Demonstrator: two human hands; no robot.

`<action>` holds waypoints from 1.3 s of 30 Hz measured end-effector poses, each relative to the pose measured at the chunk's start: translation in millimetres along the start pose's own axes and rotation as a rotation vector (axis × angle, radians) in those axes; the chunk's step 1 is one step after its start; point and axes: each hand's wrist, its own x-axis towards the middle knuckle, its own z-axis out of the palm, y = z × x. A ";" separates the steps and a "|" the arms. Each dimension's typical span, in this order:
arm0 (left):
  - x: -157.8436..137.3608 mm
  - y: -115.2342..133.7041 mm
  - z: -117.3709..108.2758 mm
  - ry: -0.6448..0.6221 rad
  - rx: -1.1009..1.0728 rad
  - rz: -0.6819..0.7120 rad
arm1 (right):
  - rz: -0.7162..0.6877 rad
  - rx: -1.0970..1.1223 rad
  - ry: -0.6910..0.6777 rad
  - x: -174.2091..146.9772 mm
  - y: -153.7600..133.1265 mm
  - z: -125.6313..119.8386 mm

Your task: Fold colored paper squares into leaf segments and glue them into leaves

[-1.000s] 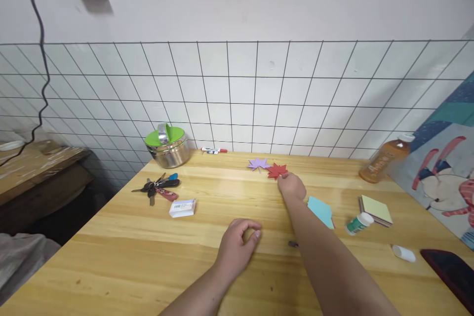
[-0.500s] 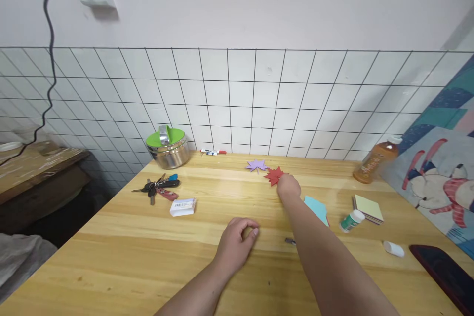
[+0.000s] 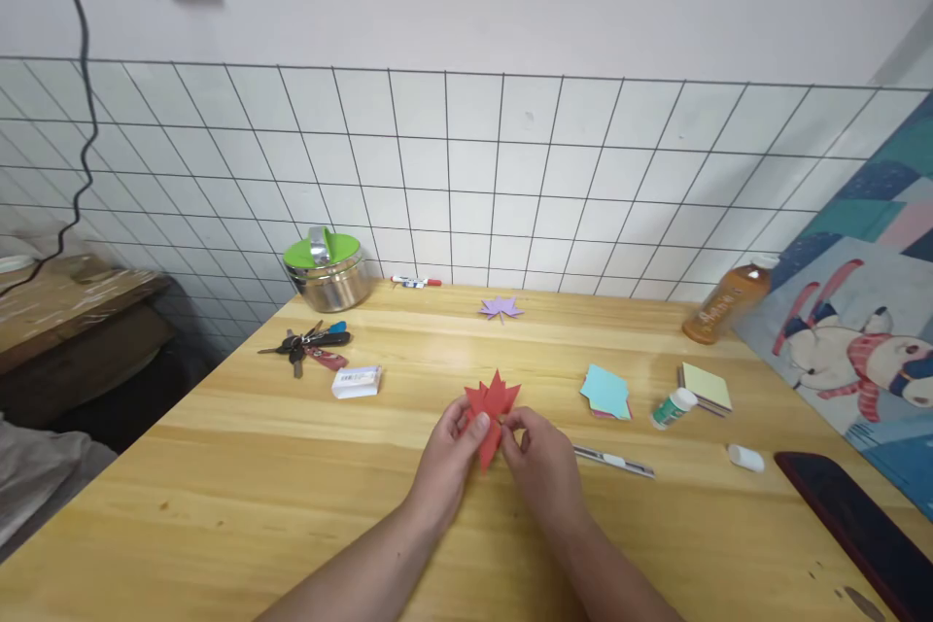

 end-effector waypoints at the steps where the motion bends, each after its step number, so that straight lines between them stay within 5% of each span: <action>1: -2.1 -2.0 1.9 0.020 0.001 -0.021 | 0.004 0.023 -0.001 -4.8 1.8 0.3; 9: -1.9 -0.4 -5.9 0.150 0.100 -0.032 | 0.100 0.486 -0.019 -4.8 3.2 5.7; 14: 0.1 7.6 -9.7 0.116 0.152 -0.028 | 0.168 0.684 -0.039 -4.5 5.5 6.5; 39: 4.1 5.8 -12.3 0.194 0.097 -0.036 | 0.166 0.768 -0.038 -4.4 4.0 13.2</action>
